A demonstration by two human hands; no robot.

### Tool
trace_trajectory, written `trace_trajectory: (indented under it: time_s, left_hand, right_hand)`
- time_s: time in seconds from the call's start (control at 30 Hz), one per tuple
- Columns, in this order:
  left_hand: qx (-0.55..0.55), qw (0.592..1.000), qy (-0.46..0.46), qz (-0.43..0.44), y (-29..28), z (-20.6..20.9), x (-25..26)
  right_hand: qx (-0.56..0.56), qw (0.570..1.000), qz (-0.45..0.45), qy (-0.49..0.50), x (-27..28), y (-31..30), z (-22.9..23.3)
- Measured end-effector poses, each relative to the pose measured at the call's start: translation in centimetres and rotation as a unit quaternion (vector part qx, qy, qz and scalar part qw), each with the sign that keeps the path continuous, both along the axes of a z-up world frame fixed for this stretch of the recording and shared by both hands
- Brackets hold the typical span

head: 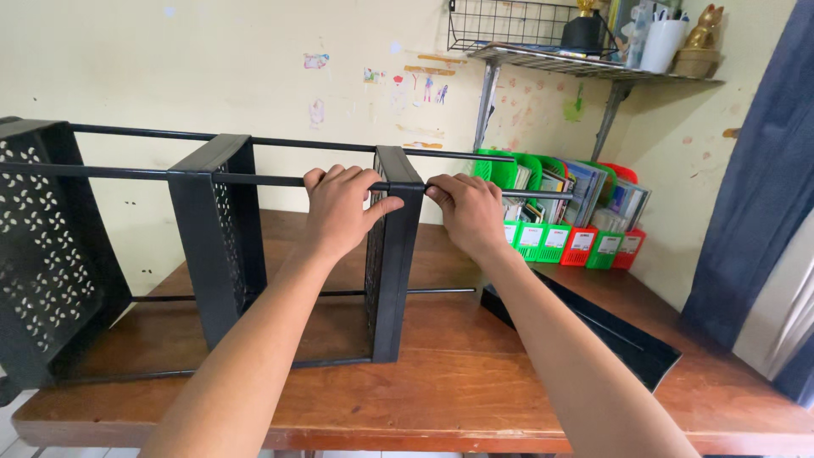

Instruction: The person assembles a black perforated metal shelving unit by inserting horizontal rods into vertical side panels. They repeatedly remove and reinsert rods to adjust alignment, then place a perforated tray on the table and continue fitting rods into the frame.

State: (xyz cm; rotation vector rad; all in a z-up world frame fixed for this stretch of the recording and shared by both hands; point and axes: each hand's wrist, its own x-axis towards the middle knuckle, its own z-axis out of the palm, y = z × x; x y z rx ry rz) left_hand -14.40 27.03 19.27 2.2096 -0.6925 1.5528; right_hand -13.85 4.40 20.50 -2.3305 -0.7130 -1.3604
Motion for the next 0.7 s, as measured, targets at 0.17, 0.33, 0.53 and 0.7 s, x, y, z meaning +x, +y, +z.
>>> trace_trajectory:
  time_s: [0.17,0.33,0.53,0.7]
  left_hand:
    - [0.004,1.0,-0.022,-0.005,0.1,-0.3,0.0]
    - [0.006,0.997,-0.076,-0.017,0.0,-1.1,-0.6]
    - [0.016,0.989,-0.146,-0.006,-0.3,-1.3,-2.6]
    - [0.006,0.987,-0.161,0.013,-0.5,-2.4,-4.1]
  right_hand:
    - [0.026,0.999,0.026,-0.021,-0.4,0.3,-0.2]
    - [0.055,0.993,0.037,-0.101,-1.8,0.5,-1.5]
    - [0.072,0.986,0.041,-0.148,-3.9,0.8,-2.4]
    - [0.067,0.982,0.026,-0.174,-5.4,0.6,-3.4]
